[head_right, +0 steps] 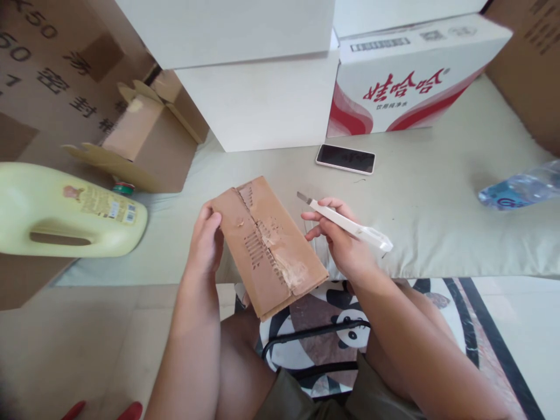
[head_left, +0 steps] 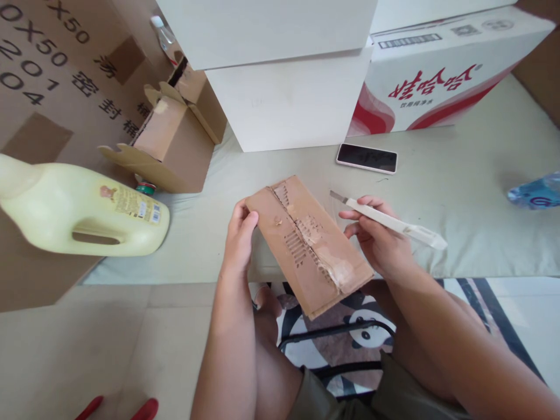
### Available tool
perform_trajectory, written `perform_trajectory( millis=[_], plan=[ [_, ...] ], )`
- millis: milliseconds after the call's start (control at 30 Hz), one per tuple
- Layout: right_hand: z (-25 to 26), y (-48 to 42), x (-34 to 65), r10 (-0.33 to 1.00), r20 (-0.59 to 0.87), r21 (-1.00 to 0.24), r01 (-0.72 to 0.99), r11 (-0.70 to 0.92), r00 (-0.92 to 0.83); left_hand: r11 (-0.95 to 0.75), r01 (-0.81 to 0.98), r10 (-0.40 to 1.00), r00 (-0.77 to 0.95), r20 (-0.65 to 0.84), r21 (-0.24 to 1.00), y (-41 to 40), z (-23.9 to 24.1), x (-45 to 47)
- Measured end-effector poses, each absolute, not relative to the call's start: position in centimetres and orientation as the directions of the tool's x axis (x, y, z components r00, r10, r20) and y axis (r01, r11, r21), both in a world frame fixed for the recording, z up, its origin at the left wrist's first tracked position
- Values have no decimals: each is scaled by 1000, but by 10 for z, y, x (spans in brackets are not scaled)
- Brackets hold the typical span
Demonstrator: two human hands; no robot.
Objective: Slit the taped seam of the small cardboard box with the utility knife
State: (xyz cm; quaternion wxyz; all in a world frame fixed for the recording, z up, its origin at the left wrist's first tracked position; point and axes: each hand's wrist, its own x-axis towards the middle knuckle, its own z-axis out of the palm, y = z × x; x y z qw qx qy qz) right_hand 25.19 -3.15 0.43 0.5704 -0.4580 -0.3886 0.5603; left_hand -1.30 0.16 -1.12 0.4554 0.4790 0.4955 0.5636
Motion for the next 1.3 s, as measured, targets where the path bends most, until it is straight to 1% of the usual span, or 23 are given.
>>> perform_trajectory(
  millis=[300,467,533,700,833,1000,1300],
  plan=[
    [0,-39,253,998,22,-994,-106,29,67,-81,-53,986,-149,73,995,1,-12,-12],
    [5,-42,253,986,48,-999,21,45,158,-85,-49,987,-139,77,995,2,-13,-12],
    [7,-42,252,984,54,-998,26,50,173,-85,-45,988,-131,78,995,2,-13,-13],
    [12,-43,250,984,64,-997,-33,70,166,-80,-70,989,-130,70,994,1,-12,-13],
    [13,-46,251,982,78,-997,11,77,169,-77,-76,988,-140,66,994,1,-12,-11],
    [13,-49,252,981,78,-997,14,77,177,-70,-72,987,-150,58,995,1,-11,-11],
    [27,-53,248,987,42,-988,150,19,155,-80,-39,987,-139,74,996,2,-12,-10]
  ],
)
